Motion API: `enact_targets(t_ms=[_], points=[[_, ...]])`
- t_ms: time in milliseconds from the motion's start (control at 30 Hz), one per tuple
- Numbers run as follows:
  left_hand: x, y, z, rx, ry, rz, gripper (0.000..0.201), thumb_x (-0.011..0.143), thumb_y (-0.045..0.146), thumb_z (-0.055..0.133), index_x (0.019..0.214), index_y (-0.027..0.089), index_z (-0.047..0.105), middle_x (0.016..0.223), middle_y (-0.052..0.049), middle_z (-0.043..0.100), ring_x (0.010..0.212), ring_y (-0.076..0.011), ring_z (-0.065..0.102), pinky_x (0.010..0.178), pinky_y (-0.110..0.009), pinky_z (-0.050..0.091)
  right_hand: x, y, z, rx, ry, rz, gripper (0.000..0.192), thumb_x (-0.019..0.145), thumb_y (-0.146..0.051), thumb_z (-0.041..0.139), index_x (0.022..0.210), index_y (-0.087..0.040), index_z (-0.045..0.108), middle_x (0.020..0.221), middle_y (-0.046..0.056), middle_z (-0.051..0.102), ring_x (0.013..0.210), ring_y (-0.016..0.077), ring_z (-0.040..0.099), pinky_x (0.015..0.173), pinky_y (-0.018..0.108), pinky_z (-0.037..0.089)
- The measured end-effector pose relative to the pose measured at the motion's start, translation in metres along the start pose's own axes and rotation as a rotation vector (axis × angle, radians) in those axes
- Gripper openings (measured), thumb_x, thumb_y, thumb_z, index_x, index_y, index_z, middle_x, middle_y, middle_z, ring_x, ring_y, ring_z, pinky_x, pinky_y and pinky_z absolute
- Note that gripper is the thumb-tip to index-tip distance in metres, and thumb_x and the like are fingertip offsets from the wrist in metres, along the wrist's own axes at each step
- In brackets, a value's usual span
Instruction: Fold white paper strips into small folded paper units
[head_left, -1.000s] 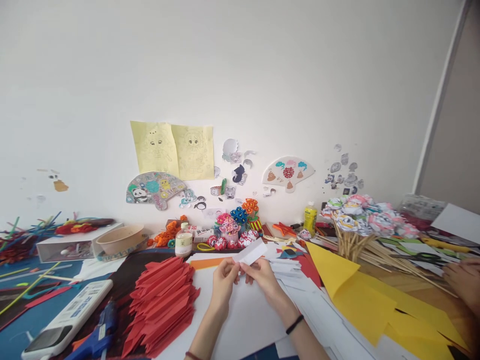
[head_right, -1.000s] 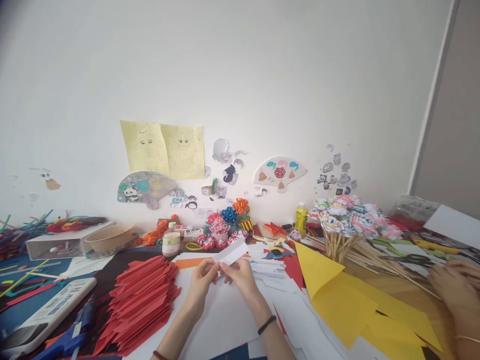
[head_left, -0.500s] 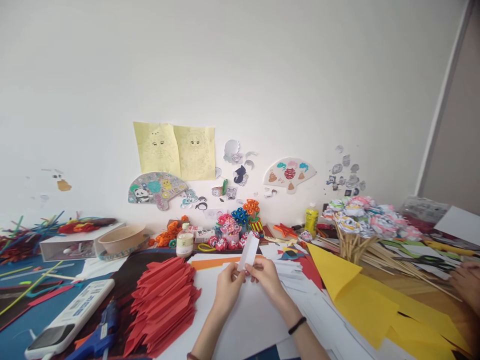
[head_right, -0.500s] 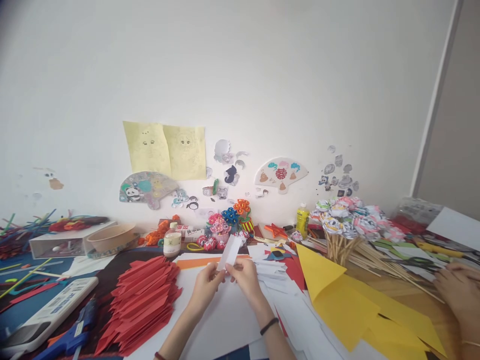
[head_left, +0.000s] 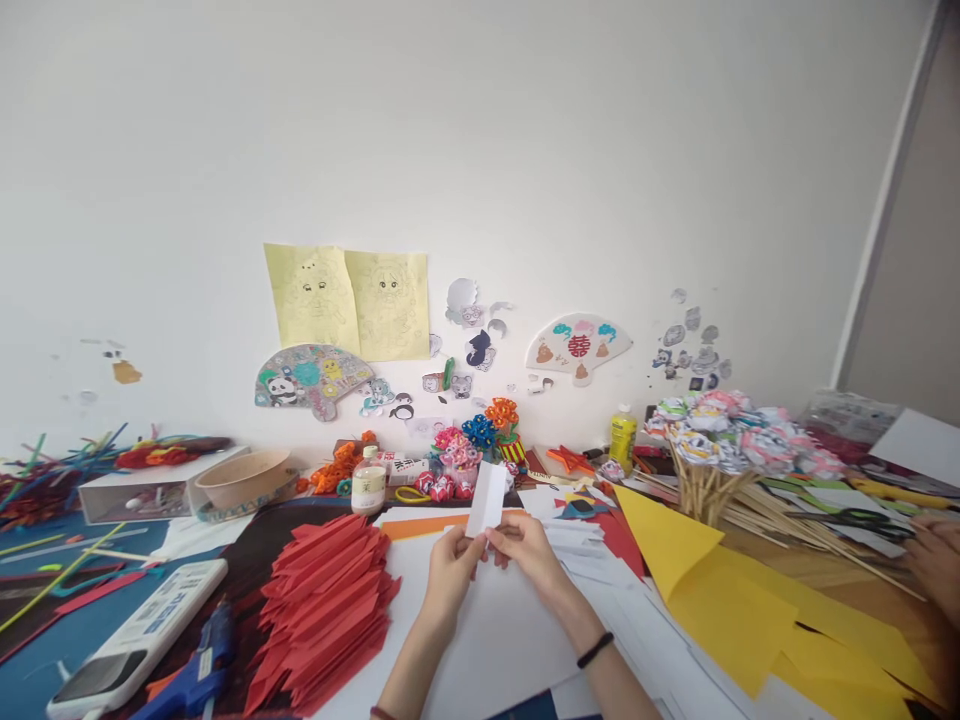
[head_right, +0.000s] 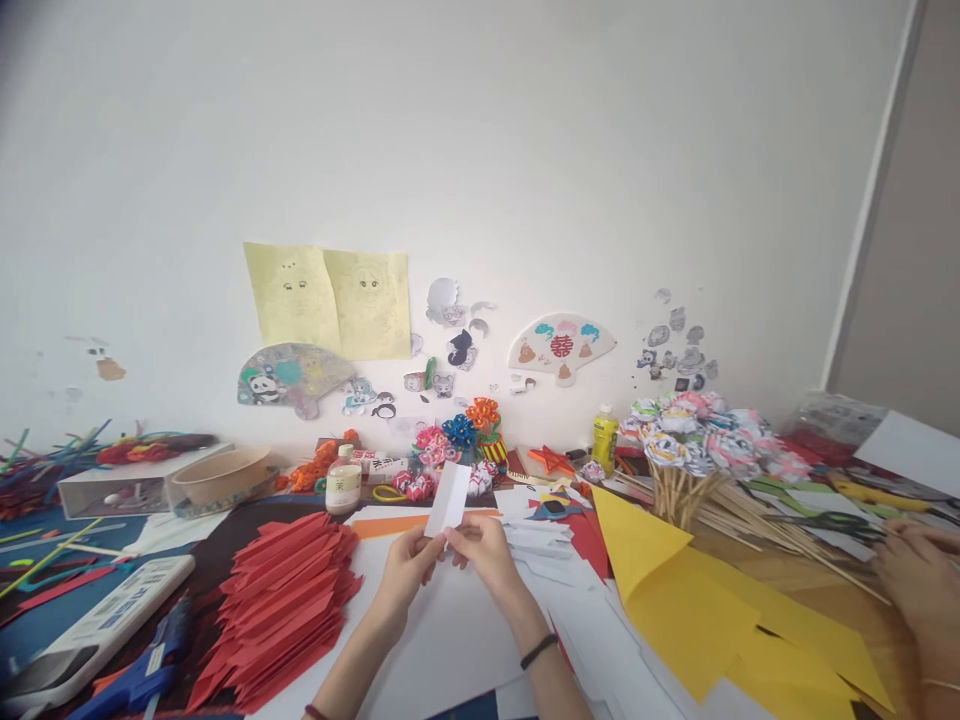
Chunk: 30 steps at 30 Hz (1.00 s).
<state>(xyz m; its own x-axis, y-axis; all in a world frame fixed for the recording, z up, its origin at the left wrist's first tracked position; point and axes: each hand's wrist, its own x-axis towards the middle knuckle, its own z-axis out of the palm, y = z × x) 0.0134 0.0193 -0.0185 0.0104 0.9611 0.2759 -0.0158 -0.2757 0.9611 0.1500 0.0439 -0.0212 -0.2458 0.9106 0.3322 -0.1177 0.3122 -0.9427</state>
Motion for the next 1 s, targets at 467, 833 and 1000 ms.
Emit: enact_targets(t_ms=[467,833,1000], points=[[-0.002,-0.001,-0.007,0.379,0.085,0.237,0.024,0.082,0.04,0.053,0.083,0.017,0.058,0.074,-0.002,0.066,0.06,-0.0143,0.056,0.057,-0.023,0.04,0.003,0.004,-0.005,-0.277,0.248,-0.014,0.012,0.062,-0.022,0.062,0.054,-0.016,0.055,0.05,0.001,0.059,0.044,0.0146,0.054,0.043,0.024,0.04],[-0.001,0.012,-0.016,0.491,0.078,0.325,0.025,0.089,0.032,0.044,0.106,0.018,0.056,0.082,-0.004,0.066,0.063,-0.0161,0.059,0.058,-0.025,0.044,-0.001,-0.012,-0.01,-0.106,0.203,-0.023,0.03,0.07,-0.039,0.066,0.058,-0.012,0.062,0.053,0.005,0.061,0.045,0.0127,0.051,0.046,0.024,0.04],[-0.009,0.02,-0.017,0.779,-0.003,0.592,0.031,0.091,0.021,0.04,0.117,0.027,0.055,0.109,-0.006,0.059,0.084,-0.0177,0.06,0.072,-0.028,0.046,-0.003,-0.015,-0.011,-0.124,0.203,-0.053,0.03,0.072,-0.039,0.064,0.057,-0.014,0.06,0.052,0.002,0.057,0.046,0.0117,0.048,0.048,0.023,0.039]])
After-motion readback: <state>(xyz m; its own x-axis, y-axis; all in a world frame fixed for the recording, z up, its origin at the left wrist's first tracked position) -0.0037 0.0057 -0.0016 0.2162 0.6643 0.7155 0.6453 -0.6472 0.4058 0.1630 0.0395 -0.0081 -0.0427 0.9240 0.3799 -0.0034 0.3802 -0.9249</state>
